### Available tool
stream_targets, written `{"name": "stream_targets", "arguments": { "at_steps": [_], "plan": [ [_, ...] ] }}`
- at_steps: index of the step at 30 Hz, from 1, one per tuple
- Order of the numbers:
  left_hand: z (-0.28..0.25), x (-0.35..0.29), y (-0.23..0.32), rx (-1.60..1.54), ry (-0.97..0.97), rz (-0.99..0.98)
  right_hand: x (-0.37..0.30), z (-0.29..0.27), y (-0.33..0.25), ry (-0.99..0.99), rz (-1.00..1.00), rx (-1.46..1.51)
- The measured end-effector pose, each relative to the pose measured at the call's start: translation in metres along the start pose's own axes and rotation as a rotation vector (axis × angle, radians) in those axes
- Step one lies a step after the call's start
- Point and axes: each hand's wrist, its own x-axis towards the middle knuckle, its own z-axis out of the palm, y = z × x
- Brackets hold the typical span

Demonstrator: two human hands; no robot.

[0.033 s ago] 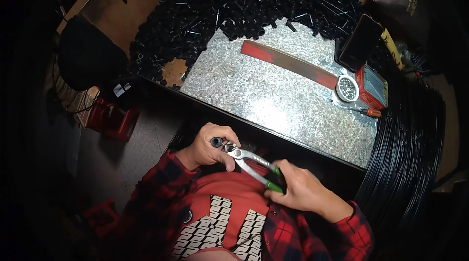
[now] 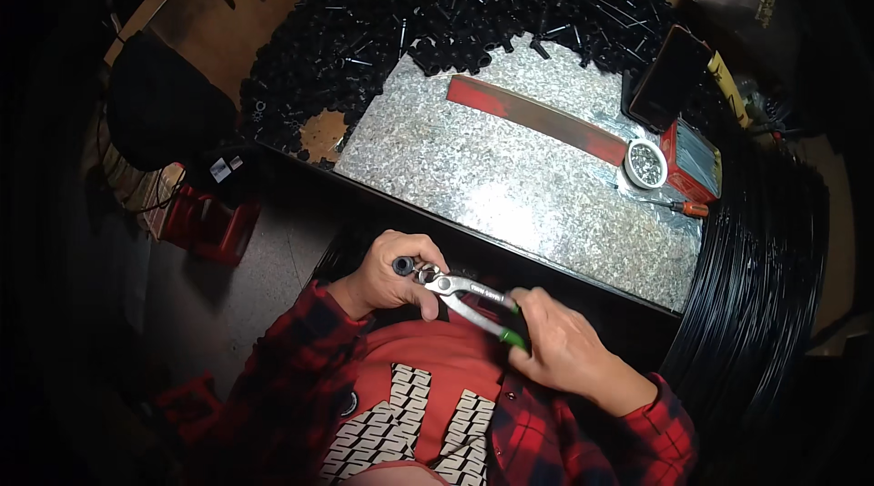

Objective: Assembling bundles of black cables with plastic components and housing at a workbench.

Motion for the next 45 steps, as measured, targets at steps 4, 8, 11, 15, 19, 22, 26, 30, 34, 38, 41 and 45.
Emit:
{"name": "stream_targets", "arguments": {
  "at_steps": [4,8,11,15,19,22,26,30,34,38,41,45],
  "plan": [
    [0.012,0.001,-0.004,-0.034,0.035,0.115,0.004,-0.005,0.004,0.016,-0.001,-0.227],
    [0.007,0.001,-0.001,0.073,-0.011,0.15,0.009,-0.013,0.0,-0.17,0.029,-0.008],
    [0.008,-0.001,-0.001,0.048,0.04,0.139,0.007,0.002,0.015,-0.22,0.023,0.146],
    [0.011,-0.001,-0.002,-0.025,0.099,0.104,0.014,0.004,0.01,-0.297,0.113,0.259],
    [0.014,-0.002,-0.003,-0.08,0.15,0.08,0.022,0.011,0.01,-0.279,0.188,0.283],
    [0.012,-0.004,0.004,-0.102,0.168,0.059,0.024,0.021,0.011,-0.229,0.217,0.305],
    [0.014,-0.002,0.0,-0.096,0.143,0.05,0.02,0.032,0.021,-0.059,0.177,0.274],
    [0.017,-0.001,0.001,-0.074,0.155,0.049,0.018,0.028,0.031,0.046,0.128,0.081],
    [0.013,-0.003,-0.004,0.039,0.136,0.079,0.016,0.006,0.033,0.227,0.178,-0.098],
    [0.013,-0.008,-0.001,-0.036,0.158,0.01,0.022,-0.027,0.042,0.462,0.34,0.098],
    [0.013,-0.015,0.002,-0.104,0.184,-0.061,0.028,-0.062,0.064,0.516,0.336,-0.028],
    [0.01,-0.018,0.01,-0.199,0.193,-0.074,0.053,-0.101,0.102,0.532,0.462,-0.44]
  ]
}}
